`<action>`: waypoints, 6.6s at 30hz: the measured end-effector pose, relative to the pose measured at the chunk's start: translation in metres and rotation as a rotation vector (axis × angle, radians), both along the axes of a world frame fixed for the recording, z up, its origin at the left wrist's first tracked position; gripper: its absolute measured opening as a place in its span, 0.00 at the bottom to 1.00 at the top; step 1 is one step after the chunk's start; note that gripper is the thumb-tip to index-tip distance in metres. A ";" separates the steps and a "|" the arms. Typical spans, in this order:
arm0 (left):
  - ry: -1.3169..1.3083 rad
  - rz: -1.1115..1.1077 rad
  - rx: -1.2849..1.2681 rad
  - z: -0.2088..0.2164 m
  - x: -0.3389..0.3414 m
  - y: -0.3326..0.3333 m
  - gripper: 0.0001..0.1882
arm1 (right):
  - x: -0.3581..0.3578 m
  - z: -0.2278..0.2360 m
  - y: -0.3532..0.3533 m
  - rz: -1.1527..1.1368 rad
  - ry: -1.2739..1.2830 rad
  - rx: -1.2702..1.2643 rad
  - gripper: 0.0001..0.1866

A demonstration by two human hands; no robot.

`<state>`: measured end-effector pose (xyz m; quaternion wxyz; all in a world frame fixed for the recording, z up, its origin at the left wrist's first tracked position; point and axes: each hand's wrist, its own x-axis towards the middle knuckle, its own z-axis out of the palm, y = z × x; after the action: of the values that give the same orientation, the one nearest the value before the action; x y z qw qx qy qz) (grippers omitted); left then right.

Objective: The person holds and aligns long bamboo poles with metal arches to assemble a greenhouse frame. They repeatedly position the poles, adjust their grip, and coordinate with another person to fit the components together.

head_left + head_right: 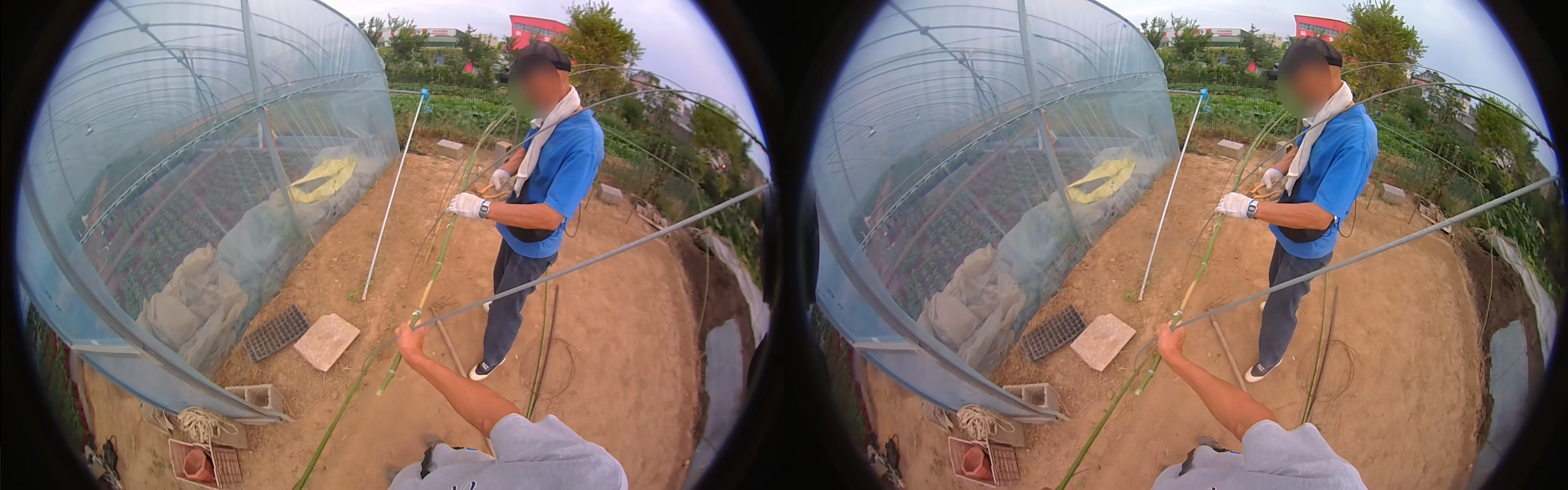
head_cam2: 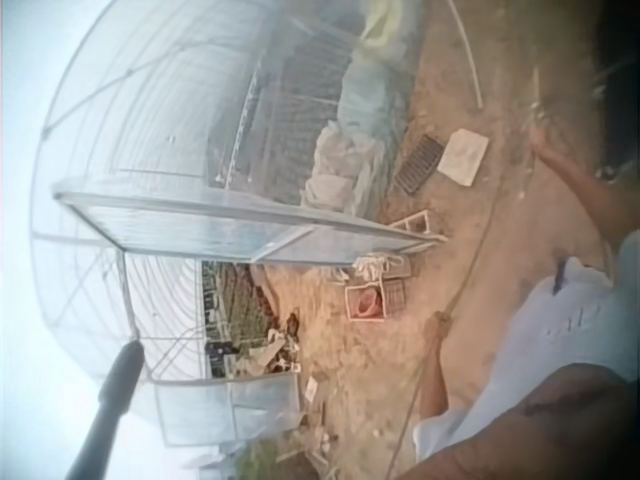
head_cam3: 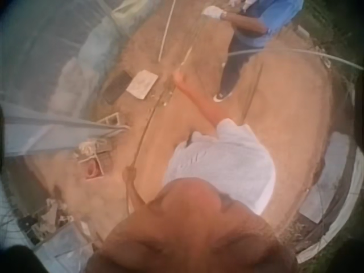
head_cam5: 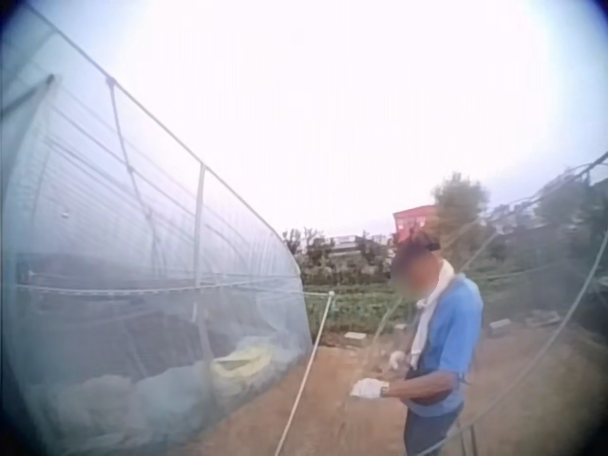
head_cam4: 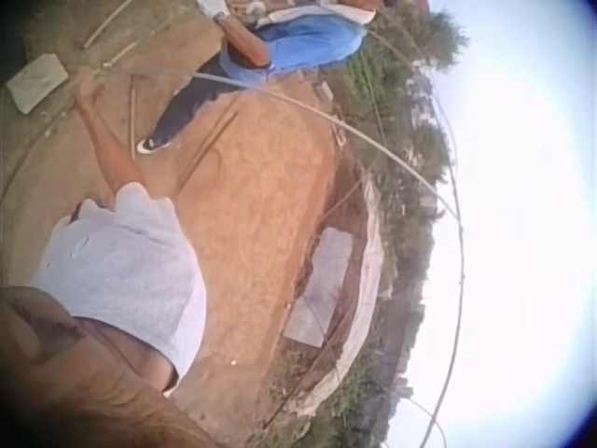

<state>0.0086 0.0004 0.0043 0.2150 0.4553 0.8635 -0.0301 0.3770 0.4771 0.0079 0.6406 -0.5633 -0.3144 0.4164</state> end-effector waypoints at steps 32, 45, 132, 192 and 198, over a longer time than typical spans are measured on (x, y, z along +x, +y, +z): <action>-0.024 0.012 0.008 0.006 0.002 0.000 0.19 | -0.008 0.009 -0.005 0.007 0.093 0.036 0.07; -0.027 -0.011 0.059 -0.010 -0.004 -0.006 0.18 | -0.003 0.001 -0.003 0.001 0.023 0.026 0.06; -0.073 0.161 -0.198 0.037 0.014 0.026 0.14 | 0.024 0.043 -0.127 0.668 0.173 -0.230 0.19; -0.115 0.021 -0.049 -0.005 -0.010 0.011 0.16 | 0.057 0.085 -0.037 0.394 -0.223 -0.236 0.18; -0.118 0.030 -0.048 -0.007 -0.008 0.014 0.16 | 0.055 0.079 -0.036 0.373 -0.220 -0.221 0.17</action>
<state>0.0004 0.0142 -0.0023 0.2769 0.4379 0.8551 -0.0204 0.4319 0.4415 0.0871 0.4488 -0.6041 -0.4335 0.4957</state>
